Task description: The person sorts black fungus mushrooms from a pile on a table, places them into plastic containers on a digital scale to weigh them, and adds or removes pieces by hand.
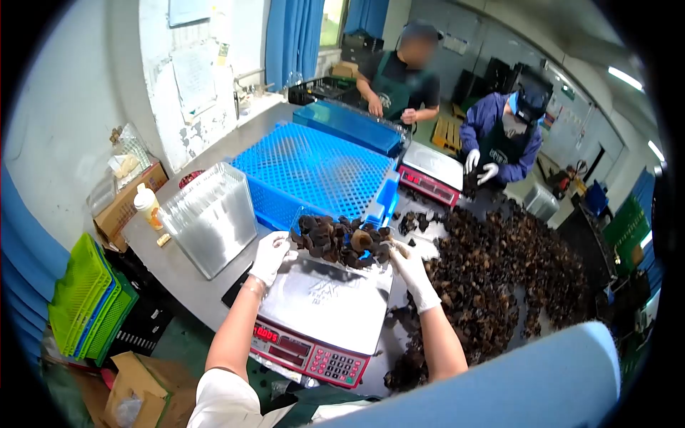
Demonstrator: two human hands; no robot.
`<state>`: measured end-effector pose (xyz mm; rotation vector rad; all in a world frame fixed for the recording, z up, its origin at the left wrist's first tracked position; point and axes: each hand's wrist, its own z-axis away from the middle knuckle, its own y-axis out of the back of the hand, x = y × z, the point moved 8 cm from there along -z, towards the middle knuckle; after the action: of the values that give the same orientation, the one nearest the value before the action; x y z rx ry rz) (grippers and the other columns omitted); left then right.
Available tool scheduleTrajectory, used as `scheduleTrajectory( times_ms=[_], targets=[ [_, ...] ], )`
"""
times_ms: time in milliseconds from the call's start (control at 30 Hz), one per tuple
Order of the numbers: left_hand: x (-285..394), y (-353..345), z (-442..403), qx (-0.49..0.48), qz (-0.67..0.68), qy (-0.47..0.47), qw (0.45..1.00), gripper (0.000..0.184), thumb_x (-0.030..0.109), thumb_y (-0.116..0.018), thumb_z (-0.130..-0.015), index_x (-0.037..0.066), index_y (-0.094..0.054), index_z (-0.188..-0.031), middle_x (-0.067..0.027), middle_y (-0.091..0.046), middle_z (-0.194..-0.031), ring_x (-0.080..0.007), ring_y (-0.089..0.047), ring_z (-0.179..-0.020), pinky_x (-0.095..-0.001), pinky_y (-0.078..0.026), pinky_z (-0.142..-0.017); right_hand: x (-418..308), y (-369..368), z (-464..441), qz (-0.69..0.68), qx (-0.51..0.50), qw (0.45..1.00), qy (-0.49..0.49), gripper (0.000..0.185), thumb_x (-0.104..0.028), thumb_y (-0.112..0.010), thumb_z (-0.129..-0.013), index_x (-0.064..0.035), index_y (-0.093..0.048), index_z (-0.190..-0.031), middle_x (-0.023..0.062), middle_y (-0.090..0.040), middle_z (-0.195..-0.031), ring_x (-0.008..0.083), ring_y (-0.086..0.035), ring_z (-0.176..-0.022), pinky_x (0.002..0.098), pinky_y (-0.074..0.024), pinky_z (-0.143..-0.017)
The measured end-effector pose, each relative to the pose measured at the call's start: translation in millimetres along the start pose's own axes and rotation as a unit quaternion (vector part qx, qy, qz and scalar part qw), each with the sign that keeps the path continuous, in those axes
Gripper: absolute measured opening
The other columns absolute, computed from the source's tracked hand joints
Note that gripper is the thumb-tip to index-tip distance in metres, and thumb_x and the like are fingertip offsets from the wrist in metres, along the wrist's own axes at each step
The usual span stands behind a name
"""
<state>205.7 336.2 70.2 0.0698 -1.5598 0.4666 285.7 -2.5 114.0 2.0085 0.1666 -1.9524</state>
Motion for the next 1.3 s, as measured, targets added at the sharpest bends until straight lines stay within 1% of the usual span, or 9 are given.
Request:
scheduleTrajectory(
  times_ms=[300,400,467,533,700,933,1067,1167,1300],
  targets=[
    [-5.0,6.8,-126.9,0.116,0.096,0.002,0.989,0.034,-0.004,-0.051,-0.093,-0.008,-0.049,-0.127,-0.0173,-0.06,-0.106,-0.0281,-0.071,-0.084,-0.0354,-0.064,-0.072,51.1,-3.7,-100.1,-0.222,0.037,0.97,-0.094,0.04,-0.024,-0.061,-0.098,-0.0035,-0.053,-0.132,0.0091,-0.068,-0.107,0.0153,-0.067,-0.075,0.0282,-0.0541,-0.064],
    [7.3,5.2,-150.0,0.088,0.016,-0.075,0.993,0.052,0.0,-0.059,-0.092,-0.001,-0.041,-0.141,-0.0137,-0.058,-0.12,-0.0194,-0.065,-0.092,-0.0316,-0.056,-0.077,32.2,-6.3,-69.5,-0.203,-0.014,0.978,-0.051,0.037,-0.022,-0.06,-0.099,-0.0011,-0.058,-0.13,0.0074,-0.07,-0.107,0.0107,-0.065,-0.077,0.0239,-0.0525,-0.066],
    [60.7,2.2,-108.3,0.115,-0.178,-0.225,0.951,0.053,0.005,-0.062,-0.091,0.002,-0.043,-0.141,-0.0093,-0.058,-0.115,-0.0149,-0.06,-0.093,-0.0282,-0.052,-0.079,34.6,1.2,-34.3,-0.118,-0.052,0.99,-0.053,0.033,-0.014,-0.05,-0.102,0.0014,-0.058,-0.129,0.0062,-0.07,-0.106,0.0097,-0.062,-0.081,0.0224,-0.051,-0.072],
    [125.9,1.2,-51.1,0.121,-0.431,-0.4,0.8,0.035,0.011,-0.065,-0.087,0.004,-0.061,-0.121,-0.017,-0.061,-0.111,-0.0332,-0.061,-0.102,-0.0417,-0.048,-0.092,24.3,13.0,18.2,-0.033,-0.07,0.996,-0.036,0.033,-0.014,-0.055,-0.1,0.0018,-0.06,-0.128,0.006,-0.071,-0.107,0.0052,-0.055,-0.074,0.0198,-0.0484,-0.07],
    [170.1,89.7,3.3,0.293,-0.688,-0.348,0.566,0.025,0.021,-0.064,-0.082,0.005,-0.068,-0.102,-0.0148,-0.063,-0.108,-0.0352,-0.055,-0.108,-0.046,-0.043,-0.096,41.6,53.5,132.6,-0.071,-0.057,0.989,-0.112,0.033,-0.011,-0.054,-0.099,0.0057,-0.059,-0.127,0.0087,-0.07,-0.106,0.0073,-0.056,-0.08,0.0204,-0.0477,-0.075],
    [153.6,177.8,-41.8,0.205,-0.643,-0.274,0.685,0.014,0.015,-0.064,-0.085,0.001,-0.068,-0.083,-0.0189,-0.067,-0.082,-0.0369,-0.063,-0.075,-0.0446,-0.048,-0.072,66.1,109.1,244.5,-0.112,0.102,0.981,-0.126,0.034,-0.01,-0.052,-0.097,0.0018,-0.061,-0.127,0.008,-0.071,-0.108,0.0099,-0.063,-0.086,0.0247,-0.0502,-0.079],
    [143.9,229.5,-90.1,0.082,-0.556,-0.185,0.806,0.02,0.013,-0.064,-0.083,-0.005,-0.065,-0.076,-0.0047,-0.061,-0.064,-0.0115,-0.052,-0.061,-0.0307,-0.044,-0.061,80.1,136.0,301.0,-0.143,0.184,0.963,-0.135,0.033,-0.01,-0.053,-0.097,0.0007,-0.062,-0.127,0.0056,-0.071,-0.105,0.0084,-0.062,-0.084,0.0242,-0.0499,-0.077],
    [146.2,240.7,-102.6,0.089,-0.555,-0.179,0.807,0.02,0.013,-0.064,-0.085,-0.005,-0.067,-0.08,0.0012,-0.061,-0.067,-0.0065,-0.05,-0.066,-0.0276,-0.043,-0.061,92.0,149.2,339.3,-0.159,0.23,0.95,-0.139,0.033,-0.01,-0.053,-0.097,0.0011,-0.061,-0.127,0.0047,-0.071,-0.103,0.008,-0.061,-0.083,0.0237,-0.0493,-0.077],
    [167.3,170.5,-44.2,0.237,-0.651,-0.284,0.663,0.02,0.015,-0.061,-0.093,-0.005,-0.065,-0.098,-0.0143,-0.068,-0.087,-0.0311,-0.062,-0.078,-0.0401,-0.049,-0.078,107.1,149.8,371.1,-0.105,0.262,0.945,-0.168,0.032,-0.011,-0.055,-0.096,-0.0019,-0.063,-0.125,0.0031,-0.071,-0.1,0.0078,-0.061,-0.085,0.023,-0.0483,-0.078]
  ],
)
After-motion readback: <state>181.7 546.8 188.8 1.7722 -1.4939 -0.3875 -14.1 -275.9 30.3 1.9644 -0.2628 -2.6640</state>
